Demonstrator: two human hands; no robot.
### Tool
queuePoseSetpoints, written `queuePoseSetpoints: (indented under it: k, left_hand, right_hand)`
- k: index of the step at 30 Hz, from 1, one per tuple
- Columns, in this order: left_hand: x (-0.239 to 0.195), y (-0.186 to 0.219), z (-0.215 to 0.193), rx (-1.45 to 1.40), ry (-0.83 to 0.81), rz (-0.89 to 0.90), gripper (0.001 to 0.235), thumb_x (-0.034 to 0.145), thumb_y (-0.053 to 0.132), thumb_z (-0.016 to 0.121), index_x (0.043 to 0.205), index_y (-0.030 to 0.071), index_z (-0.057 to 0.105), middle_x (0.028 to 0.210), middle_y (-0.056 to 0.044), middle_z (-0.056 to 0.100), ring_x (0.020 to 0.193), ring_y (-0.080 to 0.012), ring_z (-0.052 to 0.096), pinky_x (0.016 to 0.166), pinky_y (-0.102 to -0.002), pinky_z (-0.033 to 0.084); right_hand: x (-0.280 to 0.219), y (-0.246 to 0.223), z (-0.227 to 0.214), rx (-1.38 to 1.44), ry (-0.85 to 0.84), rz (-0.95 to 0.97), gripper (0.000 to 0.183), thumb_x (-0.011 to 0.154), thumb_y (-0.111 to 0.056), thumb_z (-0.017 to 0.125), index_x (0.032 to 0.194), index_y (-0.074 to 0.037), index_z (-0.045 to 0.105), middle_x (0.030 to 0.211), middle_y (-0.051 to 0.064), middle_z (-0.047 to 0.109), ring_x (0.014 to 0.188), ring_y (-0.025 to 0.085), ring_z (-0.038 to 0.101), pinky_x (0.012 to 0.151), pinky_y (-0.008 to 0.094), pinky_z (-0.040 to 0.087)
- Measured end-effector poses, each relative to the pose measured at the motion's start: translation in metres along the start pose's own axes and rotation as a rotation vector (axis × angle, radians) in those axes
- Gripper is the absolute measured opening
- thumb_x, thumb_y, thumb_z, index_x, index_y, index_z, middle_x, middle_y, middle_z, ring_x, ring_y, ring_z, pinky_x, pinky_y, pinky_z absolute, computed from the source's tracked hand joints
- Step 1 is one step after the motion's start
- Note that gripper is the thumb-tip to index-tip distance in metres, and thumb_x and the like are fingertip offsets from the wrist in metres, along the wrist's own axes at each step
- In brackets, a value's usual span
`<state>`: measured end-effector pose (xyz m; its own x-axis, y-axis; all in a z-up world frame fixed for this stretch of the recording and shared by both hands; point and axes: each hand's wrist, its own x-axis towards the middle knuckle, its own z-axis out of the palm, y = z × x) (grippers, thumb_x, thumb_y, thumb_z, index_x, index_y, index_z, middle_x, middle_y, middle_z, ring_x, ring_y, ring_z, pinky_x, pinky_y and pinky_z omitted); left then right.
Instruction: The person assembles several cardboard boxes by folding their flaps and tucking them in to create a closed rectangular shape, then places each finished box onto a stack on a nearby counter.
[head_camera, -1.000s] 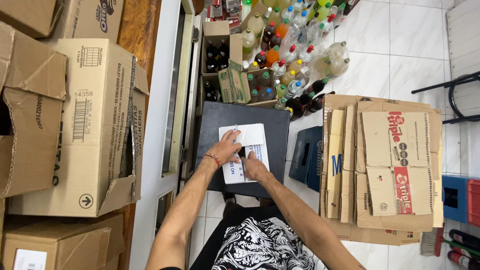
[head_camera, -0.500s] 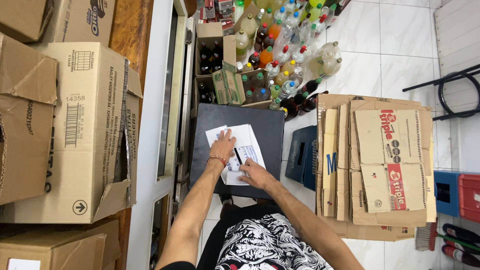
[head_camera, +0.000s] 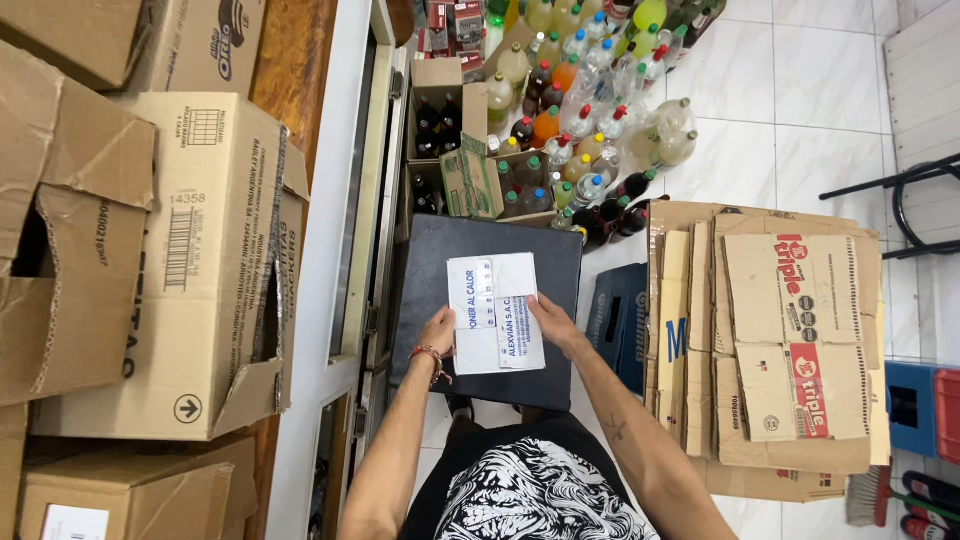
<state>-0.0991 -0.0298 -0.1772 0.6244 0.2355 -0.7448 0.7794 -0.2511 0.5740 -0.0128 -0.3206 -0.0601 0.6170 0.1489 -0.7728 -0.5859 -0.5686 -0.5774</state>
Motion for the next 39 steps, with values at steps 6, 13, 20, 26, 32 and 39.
queuePoseSetpoints:
  k: [6, 13, 20, 26, 32, 39]
  left_hand:
    - [-0.095, 0.086, -0.071, -0.648, -0.099, -0.078, 0.099, 0.118, 0.090, 0.070, 0.193, 0.026, 0.060, 0.192, -0.025, 0.055, 0.146, -0.0450, 0.077, 0.115, -0.067, 0.077]
    - [-0.155, 0.152, -0.101, -0.739, -0.296, 0.002, 0.114, 0.104, 0.116, 0.053, 0.174, 0.026, 0.056, 0.186, -0.017, 0.047, 0.170, -0.0519, 0.054, 0.135, -0.078, 0.051]
    - [-0.111, 0.096, -0.066, -0.833, -0.355, 0.076, 0.109, 0.107, 0.084, 0.086, 0.199, 0.036, 0.052, 0.187, -0.031, 0.059, 0.164, -0.0520, 0.065, 0.130, -0.070, 0.059]
    - [-0.162, 0.076, -0.063, -0.828, -0.248, 0.293, 0.092, 0.106, 0.071, 0.085, 0.189, 0.037, 0.066, 0.169, -0.027, 0.068, 0.156, -0.0488, 0.065, 0.126, -0.066, 0.060]
    - [-0.146, 0.025, -0.035, -0.936, -0.091, 0.478, 0.096, 0.105, 0.061, 0.092, 0.190, 0.022, 0.068, 0.170, -0.034, 0.072, 0.159, -0.0500, 0.065, 0.127, -0.069, 0.061]
    - [-0.351, 0.029, -0.068, -0.823, 0.274, 0.407, 0.136, 0.080, 0.112, 0.046, 0.191, 0.035, 0.056, 0.207, 0.001, 0.051, 0.184, -0.0309, 0.053, 0.139, -0.075, 0.050]
  right_hand:
    - [-0.071, -0.035, -0.031, 0.327, -0.045, -0.115, 0.080, 0.131, -0.065, 0.062, 0.200, -0.026, 0.050, 0.201, 0.034, 0.046, 0.179, 0.061, 0.051, 0.140, 0.068, 0.058]
    - [-0.068, -0.010, -0.008, 0.827, 0.049, -0.314, 0.083, 0.130, -0.077, 0.053, 0.177, -0.011, 0.069, 0.210, 0.024, 0.033, 0.185, 0.059, 0.040, 0.144, 0.075, 0.049]
    - [-0.039, 0.031, -0.007, 0.840, -0.015, -0.380, 0.085, 0.126, -0.076, 0.063, 0.187, -0.017, 0.064, 0.204, 0.015, 0.048, 0.184, 0.047, 0.048, 0.146, 0.069, 0.050]
    - [-0.100, -0.022, -0.034, 0.785, -0.229, -0.414, 0.111, 0.121, -0.088, 0.049, 0.200, -0.013, 0.038, 0.210, 0.024, 0.028, 0.192, 0.053, 0.028, 0.154, 0.076, 0.031]
    - [-0.045, -0.036, -0.061, 0.643, -0.322, -0.261, 0.109, 0.112, -0.088, 0.071, 0.187, -0.009, 0.062, 0.186, 0.023, 0.065, 0.163, 0.043, 0.068, 0.142, 0.069, 0.051]
    - [-0.122, -0.103, -0.019, 0.598, -0.512, -0.441, 0.111, 0.093, -0.068, 0.069, 0.190, -0.018, 0.055, 0.181, 0.017, 0.070, 0.159, 0.042, 0.068, 0.136, 0.066, 0.053]
